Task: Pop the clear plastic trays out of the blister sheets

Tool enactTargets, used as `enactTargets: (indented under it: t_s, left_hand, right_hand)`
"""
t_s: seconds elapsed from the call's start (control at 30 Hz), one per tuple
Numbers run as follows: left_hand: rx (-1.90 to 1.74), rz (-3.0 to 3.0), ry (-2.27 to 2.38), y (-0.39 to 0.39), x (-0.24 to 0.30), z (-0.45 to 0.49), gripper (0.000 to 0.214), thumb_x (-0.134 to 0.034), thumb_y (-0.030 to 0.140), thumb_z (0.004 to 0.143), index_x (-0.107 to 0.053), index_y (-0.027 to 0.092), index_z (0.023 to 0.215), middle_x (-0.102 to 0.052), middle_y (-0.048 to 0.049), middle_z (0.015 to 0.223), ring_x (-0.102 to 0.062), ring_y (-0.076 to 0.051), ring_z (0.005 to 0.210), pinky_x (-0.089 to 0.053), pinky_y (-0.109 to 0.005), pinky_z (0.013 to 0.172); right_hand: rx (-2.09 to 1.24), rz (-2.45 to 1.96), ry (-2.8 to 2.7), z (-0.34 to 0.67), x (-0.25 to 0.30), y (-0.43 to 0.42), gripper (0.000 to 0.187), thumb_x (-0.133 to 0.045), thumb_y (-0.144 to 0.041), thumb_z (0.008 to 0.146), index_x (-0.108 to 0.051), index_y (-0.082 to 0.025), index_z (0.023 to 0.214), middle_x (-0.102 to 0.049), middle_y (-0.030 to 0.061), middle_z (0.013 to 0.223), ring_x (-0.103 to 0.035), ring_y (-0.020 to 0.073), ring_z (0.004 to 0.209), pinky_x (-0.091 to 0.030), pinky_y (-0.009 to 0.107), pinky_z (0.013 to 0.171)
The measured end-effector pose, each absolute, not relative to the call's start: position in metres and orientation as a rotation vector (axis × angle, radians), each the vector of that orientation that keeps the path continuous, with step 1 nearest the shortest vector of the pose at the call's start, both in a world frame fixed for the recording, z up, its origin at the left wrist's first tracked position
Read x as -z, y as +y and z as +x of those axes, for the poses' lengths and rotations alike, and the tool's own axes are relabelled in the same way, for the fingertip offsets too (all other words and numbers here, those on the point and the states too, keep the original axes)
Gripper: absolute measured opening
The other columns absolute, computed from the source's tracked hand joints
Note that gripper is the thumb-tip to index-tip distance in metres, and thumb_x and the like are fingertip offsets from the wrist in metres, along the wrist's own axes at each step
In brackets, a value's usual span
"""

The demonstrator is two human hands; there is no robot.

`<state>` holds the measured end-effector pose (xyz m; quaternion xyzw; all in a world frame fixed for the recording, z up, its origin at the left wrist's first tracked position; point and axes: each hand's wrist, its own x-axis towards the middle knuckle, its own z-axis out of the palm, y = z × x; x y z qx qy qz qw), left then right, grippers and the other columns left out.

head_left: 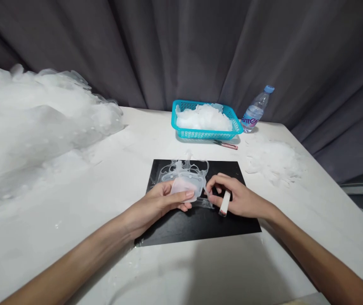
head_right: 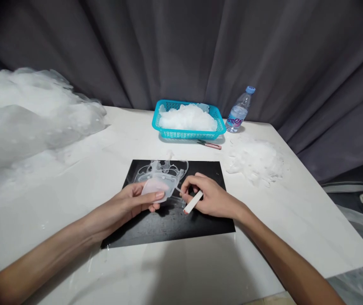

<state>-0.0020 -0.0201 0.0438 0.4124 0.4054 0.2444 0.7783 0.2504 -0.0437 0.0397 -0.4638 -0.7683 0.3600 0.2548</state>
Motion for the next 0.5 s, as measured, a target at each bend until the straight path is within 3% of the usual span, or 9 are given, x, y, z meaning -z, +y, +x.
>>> enactTargets:
  t_s: [0.13, 0.37, 0.5]
  left_hand:
    - [-0.459, 0.941, 0.832, -0.016, -0.047, -0.004, 0.029, -0.090, 0.038, 0.080, -0.076, 0.014, 0.088, -0.066, -0.0001, 0.080, -0.057, -0.010, 0.075, -0.049, -0.020, 0.075]
    - [-0.412, 0.989, 0.844, -0.016, -0.043, -0.002, 0.030, -0.088, 0.041, 0.082, -0.077, 0.015, 0.092, -0.071, -0.0016, 0.086, -0.060, -0.014, 0.082, -0.048, -0.025, 0.080]
    - [-0.480, 0.983, 0.865, -0.019, -0.039, 0.000, 0.035, -0.085, 0.046, 0.085, -0.078, 0.015, 0.100, -0.075, -0.0044, 0.096, -0.064, -0.017, 0.093, -0.048, -0.027, 0.087]
  right_hand:
    - [-1.163, -1.096, -2.037, 0.247, -0.046, -0.049, 0.010, -0.069, -0.026, 0.097, -0.064, -0.022, 0.104, -0.064, 0.0019, 0.099, -0.052, 0.0164, 0.090, -0.045, 0.029, 0.085]
    - [-1.249, -1.129, -1.736, 0.235, -0.034, -0.052, 0.018, -0.065, -0.036, 0.102, -0.063, -0.021, 0.092, -0.052, -0.0022, 0.081, -0.050, 0.0135, 0.077, -0.042, 0.027, 0.073]
    - [-1.218, -1.095, -1.797, 0.234, -0.037, -0.055, 0.016, -0.064, -0.031, 0.102, -0.063, -0.021, 0.090, -0.055, -0.0008, 0.084, -0.050, 0.0143, 0.079, -0.043, 0.028, 0.075]
